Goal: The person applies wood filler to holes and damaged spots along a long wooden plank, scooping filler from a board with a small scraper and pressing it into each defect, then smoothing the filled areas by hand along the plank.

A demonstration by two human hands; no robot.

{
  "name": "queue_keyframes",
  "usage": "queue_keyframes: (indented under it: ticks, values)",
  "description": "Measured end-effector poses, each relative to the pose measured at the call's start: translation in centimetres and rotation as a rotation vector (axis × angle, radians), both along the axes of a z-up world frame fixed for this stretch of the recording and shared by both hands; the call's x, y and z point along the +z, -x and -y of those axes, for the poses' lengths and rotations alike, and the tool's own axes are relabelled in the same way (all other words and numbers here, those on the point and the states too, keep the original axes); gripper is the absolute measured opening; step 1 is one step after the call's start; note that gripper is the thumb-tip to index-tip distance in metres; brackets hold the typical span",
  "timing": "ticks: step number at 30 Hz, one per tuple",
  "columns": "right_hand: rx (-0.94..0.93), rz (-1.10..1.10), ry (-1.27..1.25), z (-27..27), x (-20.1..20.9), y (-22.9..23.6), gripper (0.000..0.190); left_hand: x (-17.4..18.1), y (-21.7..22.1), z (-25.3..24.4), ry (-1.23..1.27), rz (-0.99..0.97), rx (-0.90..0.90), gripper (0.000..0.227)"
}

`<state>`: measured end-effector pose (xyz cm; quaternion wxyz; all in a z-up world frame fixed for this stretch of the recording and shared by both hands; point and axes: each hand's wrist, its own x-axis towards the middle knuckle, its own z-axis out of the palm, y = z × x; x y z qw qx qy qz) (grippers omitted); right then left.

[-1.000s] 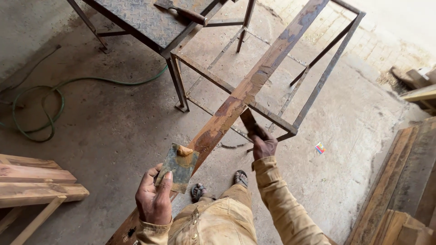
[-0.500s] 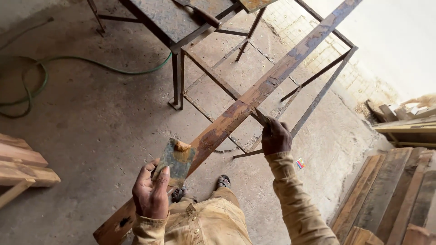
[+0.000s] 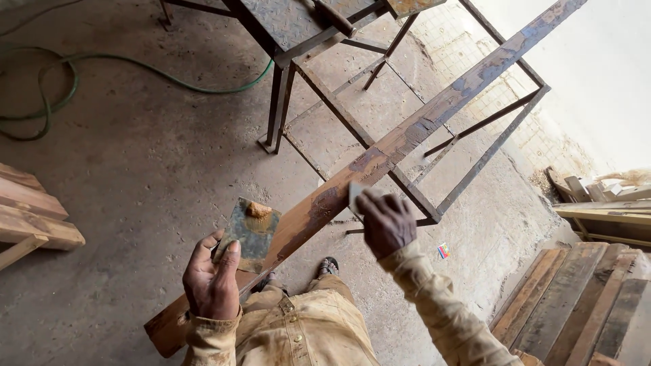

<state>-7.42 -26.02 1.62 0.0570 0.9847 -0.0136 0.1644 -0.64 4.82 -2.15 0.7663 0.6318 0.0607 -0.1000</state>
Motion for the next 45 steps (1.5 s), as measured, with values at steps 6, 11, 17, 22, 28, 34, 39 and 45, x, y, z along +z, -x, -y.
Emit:
queue_keyframes:
  ticks: [6,11,17,22,28,34,39,45]
  values:
    - [0.037,0.178,-0.342,3.2,0.3,-1.0,0.016,0.3,-0.2,0.4,0.027,0.014,-0.029,0.031]
    - [-0.052,-0.094,-0.44,8.6,2.5,-4.7,0.019,0.6,0.1,0.5,0.012,0.022,-0.035,0.031]
    - [0.196,-0.168,-0.619,13.1,2.4,-8.9,0.019,0.2,0.3,0.0,0.017,0.015,-0.019,0.032]
    - [0.227,-0.32,-1.054,18.6,-0.4,-11.1,0.015,-0.3,0.6,-0.7,0.047,0.018,0.016,0.033]
    - [0.173,-0.502,-1.113,19.6,-0.8,-12.9,0.018,-0.8,0.8,-1.3,0.022,-0.004,0.051,0.034]
    - [0.093,-0.646,-0.718,16.7,2.5,-13.5,0.021,-0.5,0.6,-0.9,0.029,-0.001,0.068,0.034]
    - [-0.002,-0.688,-0.623,16.4,1.3,-13.9,0.023,-0.8,0.6,-0.3,0.016,0.023,0.055,0.033]
    - [-0.021,-0.769,-0.423,14.3,1.9,-13.9,0.045,0.0,0.5,0.3,-0.01,0.009,0.066,0.034]
